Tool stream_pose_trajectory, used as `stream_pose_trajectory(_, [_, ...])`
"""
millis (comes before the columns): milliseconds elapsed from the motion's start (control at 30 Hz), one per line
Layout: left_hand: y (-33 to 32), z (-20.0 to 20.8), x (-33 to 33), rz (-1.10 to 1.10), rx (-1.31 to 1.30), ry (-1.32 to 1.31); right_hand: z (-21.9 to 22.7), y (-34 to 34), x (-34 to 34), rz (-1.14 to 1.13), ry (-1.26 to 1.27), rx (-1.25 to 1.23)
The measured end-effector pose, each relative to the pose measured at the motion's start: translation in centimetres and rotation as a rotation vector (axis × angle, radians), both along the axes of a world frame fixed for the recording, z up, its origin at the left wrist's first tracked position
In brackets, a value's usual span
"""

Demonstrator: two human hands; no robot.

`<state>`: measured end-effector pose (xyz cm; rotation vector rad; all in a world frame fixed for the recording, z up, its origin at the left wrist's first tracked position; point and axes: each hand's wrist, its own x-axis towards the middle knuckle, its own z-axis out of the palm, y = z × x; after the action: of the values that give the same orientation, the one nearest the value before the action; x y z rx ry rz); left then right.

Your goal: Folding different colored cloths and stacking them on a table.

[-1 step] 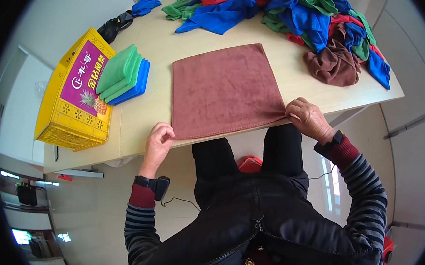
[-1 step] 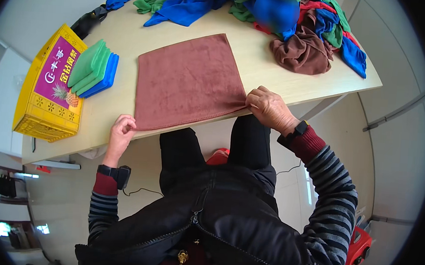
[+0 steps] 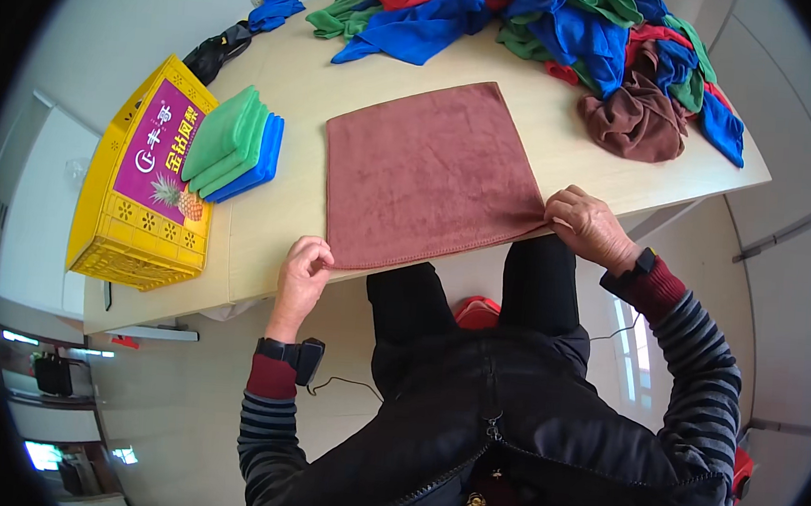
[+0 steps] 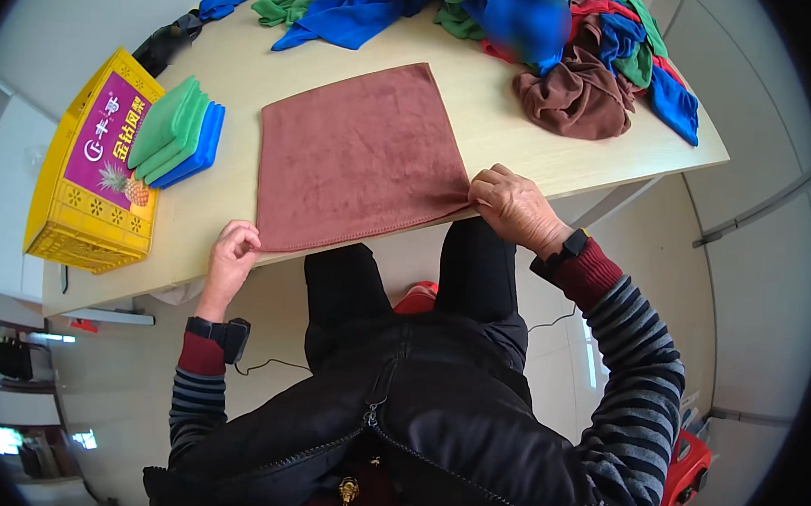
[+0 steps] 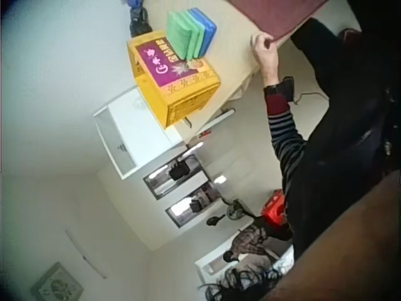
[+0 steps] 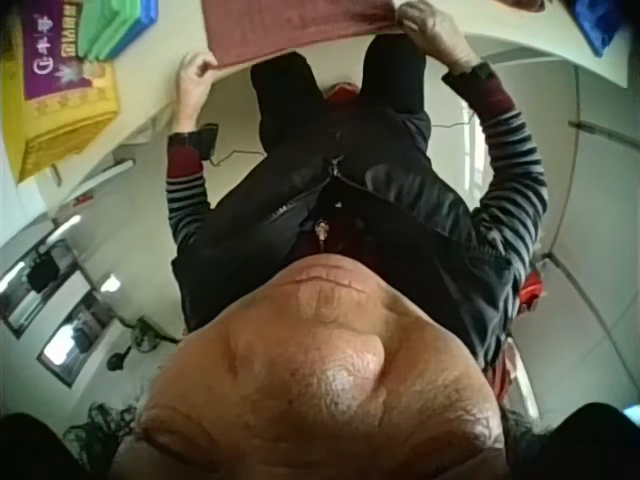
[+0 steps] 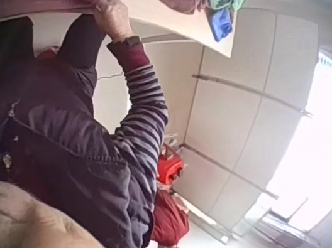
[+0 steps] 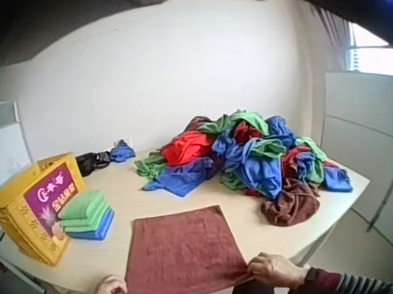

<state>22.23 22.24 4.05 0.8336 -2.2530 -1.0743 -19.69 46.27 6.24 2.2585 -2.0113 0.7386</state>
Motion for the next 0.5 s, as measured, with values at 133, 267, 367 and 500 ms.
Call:
stream_pose_trajectory(133, [0.5, 2.1, -0.3, -0.069, -0.080, -0.177, 1.2, 0.6, 0.3, 0.035, -0.036, 0.094])
stream_pose_trajectory(267, [-1.3, 4.8, -1.5, -0.222, -0.007, -0.364, 2.1, -1.6, 1.0, -0.004, -0.073, 0.036])
stream_pose_trajectory(367, [-2.6, 3.0, -6.7, -0.121, -0.386, -0.191, -0.8, -5.8, 4.3, -0.204, 0.067, 0.031])
stream_pose_trajectory(500, [-1.6, -0.7, -11.0, -0.114, -0.740, -0.397, -3.1, -7.7, 8.9, -0.325, 0.070, 0.147])
